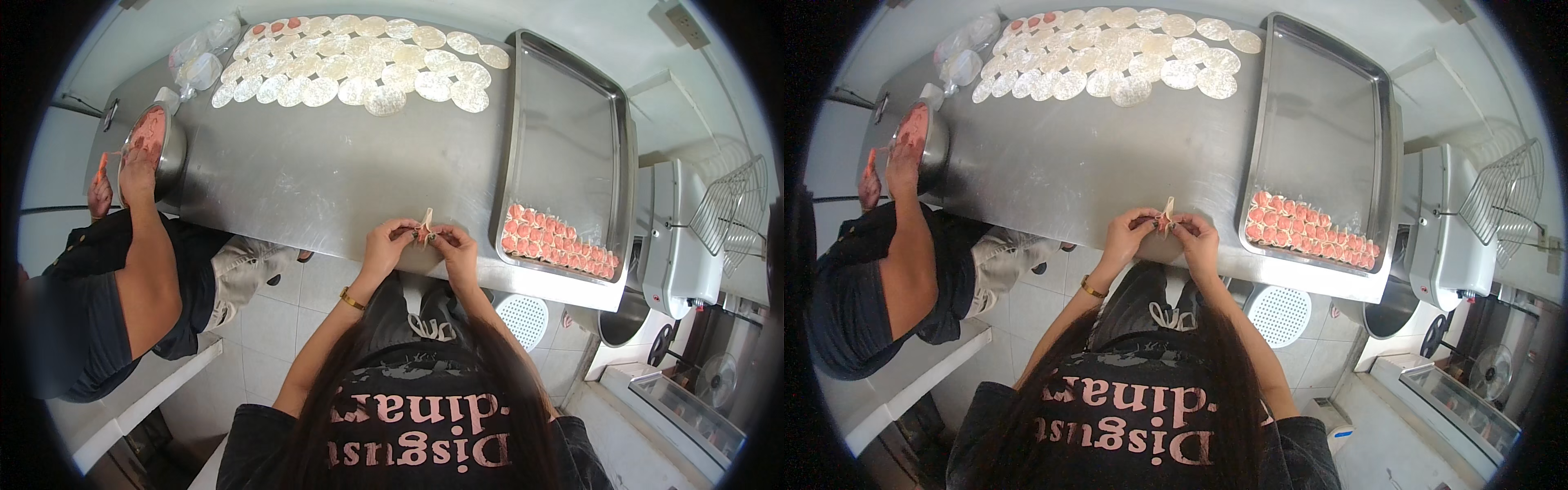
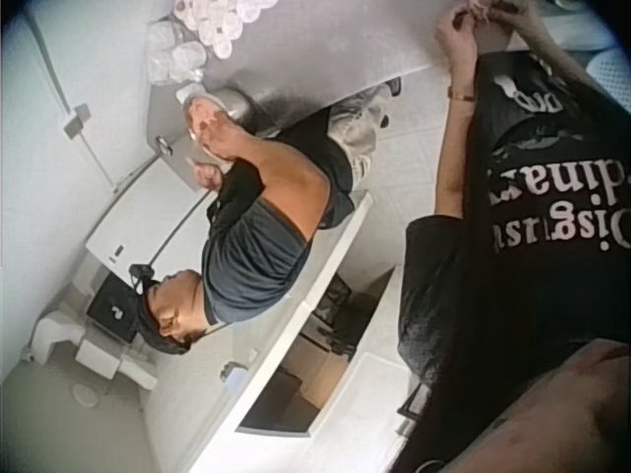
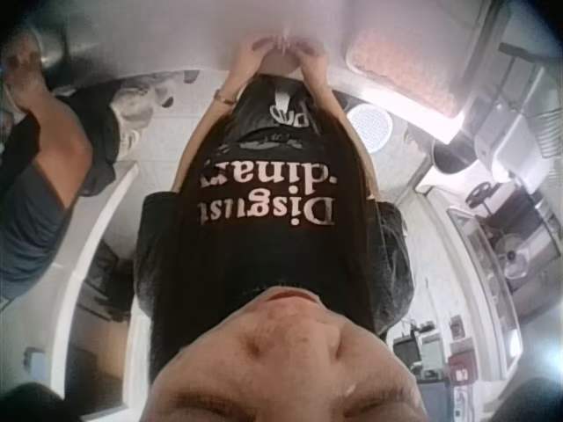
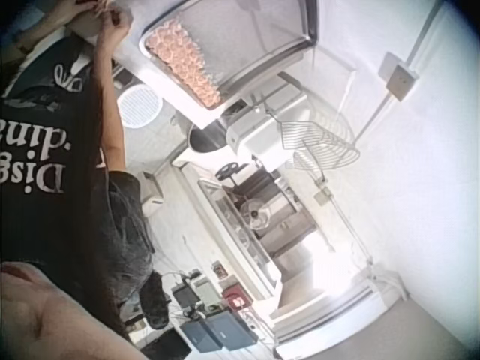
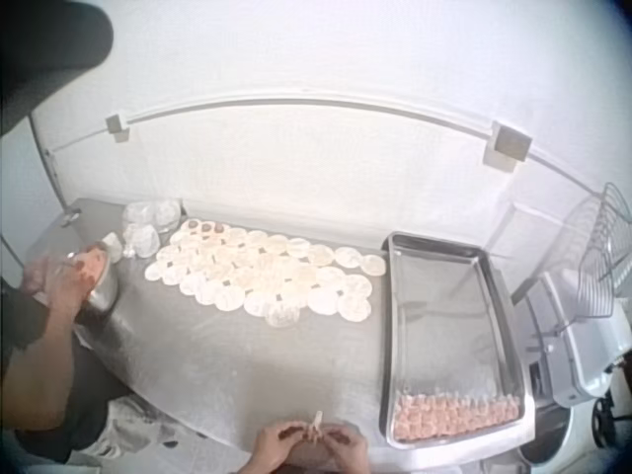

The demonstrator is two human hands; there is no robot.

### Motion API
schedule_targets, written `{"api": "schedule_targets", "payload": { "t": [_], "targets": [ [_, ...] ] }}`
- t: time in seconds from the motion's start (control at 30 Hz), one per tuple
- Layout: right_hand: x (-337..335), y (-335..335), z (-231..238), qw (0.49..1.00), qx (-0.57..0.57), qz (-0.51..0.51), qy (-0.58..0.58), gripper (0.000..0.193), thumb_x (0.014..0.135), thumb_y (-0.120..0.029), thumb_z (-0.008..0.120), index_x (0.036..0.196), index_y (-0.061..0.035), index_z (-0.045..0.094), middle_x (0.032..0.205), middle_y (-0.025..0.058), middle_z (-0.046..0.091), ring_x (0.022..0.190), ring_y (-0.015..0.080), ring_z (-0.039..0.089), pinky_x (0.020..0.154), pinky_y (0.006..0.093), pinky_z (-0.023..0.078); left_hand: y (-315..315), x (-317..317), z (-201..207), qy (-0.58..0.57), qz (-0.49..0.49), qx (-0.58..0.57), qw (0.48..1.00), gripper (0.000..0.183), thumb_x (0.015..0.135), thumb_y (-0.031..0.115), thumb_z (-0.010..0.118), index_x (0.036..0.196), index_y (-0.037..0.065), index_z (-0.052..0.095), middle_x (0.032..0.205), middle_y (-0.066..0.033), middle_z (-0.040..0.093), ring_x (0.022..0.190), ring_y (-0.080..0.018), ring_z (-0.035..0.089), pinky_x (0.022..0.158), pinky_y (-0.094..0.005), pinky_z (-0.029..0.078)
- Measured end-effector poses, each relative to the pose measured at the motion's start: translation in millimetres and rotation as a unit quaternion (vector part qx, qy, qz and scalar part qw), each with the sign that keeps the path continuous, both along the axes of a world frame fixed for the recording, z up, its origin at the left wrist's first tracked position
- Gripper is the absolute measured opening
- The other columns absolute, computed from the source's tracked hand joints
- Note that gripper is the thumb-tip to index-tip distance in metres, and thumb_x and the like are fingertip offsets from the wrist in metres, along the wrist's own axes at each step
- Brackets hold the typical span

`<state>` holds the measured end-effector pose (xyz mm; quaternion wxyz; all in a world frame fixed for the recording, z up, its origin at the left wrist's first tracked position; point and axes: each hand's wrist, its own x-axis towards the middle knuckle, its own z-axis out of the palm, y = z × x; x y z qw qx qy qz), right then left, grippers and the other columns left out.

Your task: The person places small portions of pink filling onto round dough wrappers laid out on a stainless steel table, then folds and pleats each wrapper to form dumplings. The finished dumplings are placed in neat rows on a metal tray. A coworker is visible across the table performing the same task.

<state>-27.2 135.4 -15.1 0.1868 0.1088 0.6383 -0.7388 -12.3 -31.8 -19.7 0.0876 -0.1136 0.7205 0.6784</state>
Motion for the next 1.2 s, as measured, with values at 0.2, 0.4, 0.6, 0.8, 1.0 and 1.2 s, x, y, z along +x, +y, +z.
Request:
{"api": "schedule_targets", "payload": {
  "t": [0.2, 0.4, 0.6, 0.8, 1.0, 1.2],
  "targets": [
    [-1.9, -0.1, 6.8, 0.999, -0.041, -0.017, 0.02, 0.02, 0.084, 0.003, 0.062, 0.104, 0.0012, 0.065, 0.093, 0.0043, 0.067, 0.089, 0.0115, 0.062, 0.081, 0.0241, 0.047, 5.2, -2.1, 5.7, -0.058, 0.059, 0.18, 0.98, 0.018, 0.094, 0.006, 0.055, 0.109, -0.002, 0.06, 0.101, -0.0047, 0.063, 0.09, -0.0115, 0.061, 0.082, -0.0251, 0.052],
    [-4.2, 6.1, 14.7, 0.997, -0.047, 0.013, 0.065, 0.021, 0.085, 0.003, 0.06, 0.106, 0.0007, 0.062, 0.101, 0.0057, 0.065, 0.093, 0.0125, 0.061, 0.082, 0.0257, 0.048, 9.1, -4.8, 20.8, -0.061, 0.058, 0.262, 0.962, 0.017, 0.096, 0.01, 0.052, 0.107, 0.0, 0.059, 0.101, -0.0046, 0.063, 0.089, -0.0122, 0.063, 0.082, -0.026, 0.054],
    [-13.3, 9.8, 24.9, 0.995, -0.088, -0.022, 0.048, 0.019, 0.087, 0.0, 0.061, 0.106, 0.0001, 0.058, 0.1, 0.0066, 0.064, 0.095, 0.0138, 0.06, 0.083, 0.0271, 0.048, 12.3, -5.5, 22.7, -0.074, 0.048, 0.313, 0.946, 0.015, 0.097, 0.013, 0.052, 0.106, 0.002, 0.058, 0.103, -0.0041, 0.062, 0.096, -0.0124, 0.061, 0.083, -0.0265, 0.055],
    [-7.0, 5.3, 47.6, 0.992, -0.084, -0.038, 0.085, 0.025, 0.086, 0.001, 0.061, 0.111, 0.0023, 0.054, 0.103, 0.0089, 0.064, 0.094, 0.0145, 0.061, 0.086, 0.027, 0.048, 26.0, -5.0, 26.4, -0.013, 0.092, 0.355, 0.93, 0.01, 0.095, 0.013, 0.055, 0.1, 0.005, 0.054, 0.118, -0.0053, 0.055, 0.106, -0.0135, 0.057, 0.089, -0.0316, 0.053],
    [-11.5, 15.6, 47.8, 0.988, 0.057, -0.021, 0.145, 0.021, 0.083, 0.005, 0.063, 0.104, 0.0024, 0.062, 0.1, 0.0064, 0.064, 0.089, 0.0144, 0.062, 0.083, 0.0259, 0.05, 30.1, -0.1, 49.0, 0.007, 0.079, 0.347, 0.935, 0.013, 0.093, 0.007, 0.055, 0.106, 0.004, 0.053, 0.125, -0.0065, 0.05, 0.108, -0.0144, 0.056, 0.091, -0.0337, 0.053],
    [-13.5, 28.6, 42.2, 0.986, 0.089, 0.024, 0.137, 0.028, 0.079, 0.011, 0.063, 0.106, 0.0026, 0.064, 0.102, 0.0044, 0.06, 0.094, 0.0115, 0.06, 0.087, 0.0244, 0.049, 25.5, -2.1, 40.9, -0.012, 0.047, 0.26, 0.964, 0.018, 0.089, 0.0, 0.057, 0.107, 0.002, 0.056, 0.118, -0.0081, 0.055, 0.106, -0.0159, 0.057, 0.092, -0.0338, 0.051]
  ]
}}
